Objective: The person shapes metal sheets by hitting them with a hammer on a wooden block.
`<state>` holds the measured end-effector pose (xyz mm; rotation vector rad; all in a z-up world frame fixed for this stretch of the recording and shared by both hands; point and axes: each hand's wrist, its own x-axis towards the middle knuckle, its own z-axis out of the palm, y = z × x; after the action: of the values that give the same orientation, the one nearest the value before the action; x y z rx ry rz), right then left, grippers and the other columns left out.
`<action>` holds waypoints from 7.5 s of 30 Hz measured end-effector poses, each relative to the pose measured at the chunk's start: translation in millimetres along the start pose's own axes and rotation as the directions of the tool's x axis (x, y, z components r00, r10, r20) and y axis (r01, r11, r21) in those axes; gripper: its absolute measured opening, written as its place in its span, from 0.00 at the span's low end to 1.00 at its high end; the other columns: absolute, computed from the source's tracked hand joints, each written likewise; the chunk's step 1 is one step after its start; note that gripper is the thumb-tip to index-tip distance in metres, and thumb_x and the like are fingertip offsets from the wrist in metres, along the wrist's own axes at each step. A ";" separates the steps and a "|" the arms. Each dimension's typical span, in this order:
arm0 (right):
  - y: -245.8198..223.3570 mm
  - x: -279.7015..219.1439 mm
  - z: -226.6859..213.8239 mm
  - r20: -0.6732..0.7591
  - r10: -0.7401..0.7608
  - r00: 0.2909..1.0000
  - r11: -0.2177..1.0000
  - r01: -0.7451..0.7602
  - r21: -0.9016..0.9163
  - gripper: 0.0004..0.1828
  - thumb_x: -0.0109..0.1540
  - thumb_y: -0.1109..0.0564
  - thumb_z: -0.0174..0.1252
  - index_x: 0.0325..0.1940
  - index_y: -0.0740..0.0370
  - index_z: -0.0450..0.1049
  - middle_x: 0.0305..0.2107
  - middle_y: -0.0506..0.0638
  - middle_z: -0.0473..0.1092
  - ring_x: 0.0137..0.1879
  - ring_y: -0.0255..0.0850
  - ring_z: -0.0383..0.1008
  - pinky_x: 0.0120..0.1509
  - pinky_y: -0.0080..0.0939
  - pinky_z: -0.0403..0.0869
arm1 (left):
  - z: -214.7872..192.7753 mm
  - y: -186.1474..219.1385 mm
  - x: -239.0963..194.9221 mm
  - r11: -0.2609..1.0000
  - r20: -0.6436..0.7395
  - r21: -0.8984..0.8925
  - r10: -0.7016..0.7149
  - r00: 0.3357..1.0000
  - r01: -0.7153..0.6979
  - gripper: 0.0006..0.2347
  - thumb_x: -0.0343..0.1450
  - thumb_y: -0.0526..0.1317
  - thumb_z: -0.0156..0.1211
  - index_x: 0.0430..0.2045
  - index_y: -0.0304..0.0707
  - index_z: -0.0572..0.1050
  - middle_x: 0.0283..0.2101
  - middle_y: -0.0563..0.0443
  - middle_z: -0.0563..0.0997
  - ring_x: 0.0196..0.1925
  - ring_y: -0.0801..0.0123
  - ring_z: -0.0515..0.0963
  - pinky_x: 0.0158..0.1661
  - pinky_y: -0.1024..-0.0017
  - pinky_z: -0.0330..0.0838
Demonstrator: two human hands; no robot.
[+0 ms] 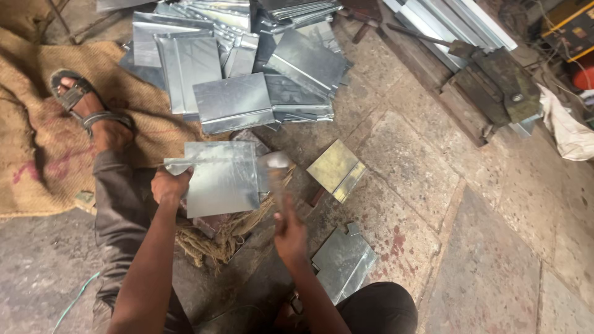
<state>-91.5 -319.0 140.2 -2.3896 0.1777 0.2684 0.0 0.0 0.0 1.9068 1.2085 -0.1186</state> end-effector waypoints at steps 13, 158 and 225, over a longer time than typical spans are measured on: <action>16.4 13.6 13.8 -0.123 -0.220 0.968 0.974 0.225 0.029 0.33 0.72 0.47 0.48 0.80 0.37 0.47 0.36 0.57 0.78 0.24 0.39 0.75 0.30 0.46 0.75 | 0.1 -1.3 5.3 0.999 -0.015 0.031 0.039 0.999 -0.039 0.32 0.61 0.59 0.77 0.53 0.37 0.76 0.54 0.35 0.81 0.54 0.46 0.82 0.51 0.54 0.77; 201.4 -49.5 184.3 0.546 0.582 0.602 0.229 -0.766 0.601 0.23 0.69 0.42 0.57 0.47 0.67 0.74 0.22 0.54 0.72 0.23 0.45 0.71 0.29 0.51 0.73 | 256.0 -43.5 -188.8 0.972 0.117 0.019 -0.233 0.965 0.232 0.31 0.77 0.51 0.50 0.70 0.27 0.55 0.58 0.20 0.70 0.60 0.34 0.71 0.56 0.45 0.70; 249.9 -13.3 159.2 0.640 0.479 0.601 0.469 -0.791 0.392 0.17 0.65 0.44 0.67 0.38 0.60 0.78 0.23 0.48 0.75 0.27 0.38 0.74 0.34 0.41 0.76 | 142.7 41.8 -61.7 0.573 0.023 -0.105 0.818 0.574 -0.813 0.14 0.80 0.43 0.55 0.33 0.26 0.75 0.28 0.34 0.79 0.33 0.51 0.74 0.39 0.61 0.71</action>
<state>-177.6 -394.5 -133.3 -1.3800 0.8550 0.9553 48.4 -149.5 -35.0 2.1766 0.1602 0.3655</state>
